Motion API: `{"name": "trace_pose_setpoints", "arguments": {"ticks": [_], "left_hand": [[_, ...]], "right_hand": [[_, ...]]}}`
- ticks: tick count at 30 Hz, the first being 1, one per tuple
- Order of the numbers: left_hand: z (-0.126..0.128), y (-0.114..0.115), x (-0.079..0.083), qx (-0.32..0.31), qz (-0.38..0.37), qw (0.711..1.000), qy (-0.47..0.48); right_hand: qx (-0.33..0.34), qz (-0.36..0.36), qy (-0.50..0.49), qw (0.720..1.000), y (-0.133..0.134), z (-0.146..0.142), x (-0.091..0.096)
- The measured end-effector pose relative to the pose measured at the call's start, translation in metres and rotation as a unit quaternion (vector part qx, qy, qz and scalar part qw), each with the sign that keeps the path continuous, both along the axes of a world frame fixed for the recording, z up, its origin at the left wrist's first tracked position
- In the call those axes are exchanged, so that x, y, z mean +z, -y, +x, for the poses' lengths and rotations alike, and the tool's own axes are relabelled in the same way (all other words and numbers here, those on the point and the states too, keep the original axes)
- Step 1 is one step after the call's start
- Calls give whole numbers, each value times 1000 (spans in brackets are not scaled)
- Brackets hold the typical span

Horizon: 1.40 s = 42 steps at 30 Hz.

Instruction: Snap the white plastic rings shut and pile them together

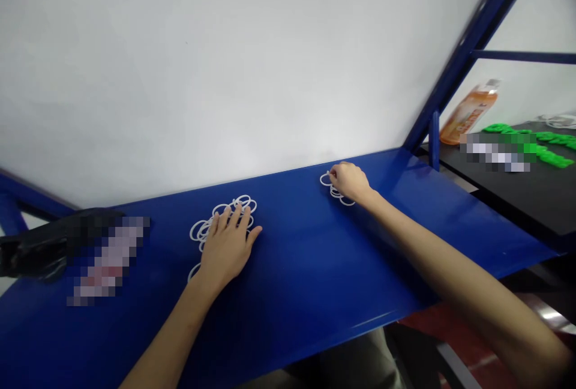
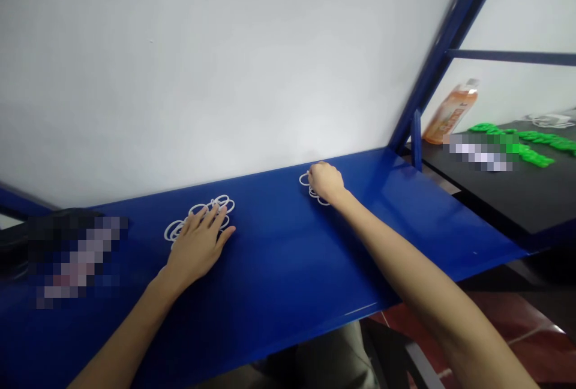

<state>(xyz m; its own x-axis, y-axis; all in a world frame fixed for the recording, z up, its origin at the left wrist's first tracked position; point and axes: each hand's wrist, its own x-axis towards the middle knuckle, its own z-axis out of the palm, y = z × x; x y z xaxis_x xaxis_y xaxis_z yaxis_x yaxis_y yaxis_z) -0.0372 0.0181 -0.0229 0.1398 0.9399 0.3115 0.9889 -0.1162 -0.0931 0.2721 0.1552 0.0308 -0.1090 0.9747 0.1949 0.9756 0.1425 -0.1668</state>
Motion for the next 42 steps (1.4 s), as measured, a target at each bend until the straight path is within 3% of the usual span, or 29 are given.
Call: {"name": "trace_pose_setpoints", "arguments": {"ticks": [4, 10, 15, 18, 20, 22, 26, 34, 38, 42], "left_hand": [[4, 2, 6, 0, 14, 1000, -6], [10, 2, 12, -23, 36, 999, -14], [15, 5, 16, -53, 71, 996, 10], [21, 8, 20, -97, 102, 989, 52], [25, 11, 22, -144, 118, 979, 81], [30, 13, 23, -195, 130, 967, 101], [38, 18, 23, -263, 133, 948, 117], [41, 22, 21, -297, 96, 939, 144], [42, 21, 20, -310, 59, 927, 200], [43, 21, 19, -278, 36, 929, 242]], "right_hand": [[-35, -3, 14, 999, -2, -6, -7], [-46, 25, 27, 998, 14, -5, 1], [24, 78, 1, 997, 50, -17, 3], [143, 45, -66, 986, 73, -34, -2], [222, -8, -147, 964, 85, -47, -10], [260, -70, -244, 932, 95, -58, -18], [262, -117, -376, 881, 108, -70, -30], [241, -170, -454, 841, 113, -70, -32], [262, -178, -429, 846, 113, -68, -33], [283, -159, -398, 858, 113, -64, -33]]}}
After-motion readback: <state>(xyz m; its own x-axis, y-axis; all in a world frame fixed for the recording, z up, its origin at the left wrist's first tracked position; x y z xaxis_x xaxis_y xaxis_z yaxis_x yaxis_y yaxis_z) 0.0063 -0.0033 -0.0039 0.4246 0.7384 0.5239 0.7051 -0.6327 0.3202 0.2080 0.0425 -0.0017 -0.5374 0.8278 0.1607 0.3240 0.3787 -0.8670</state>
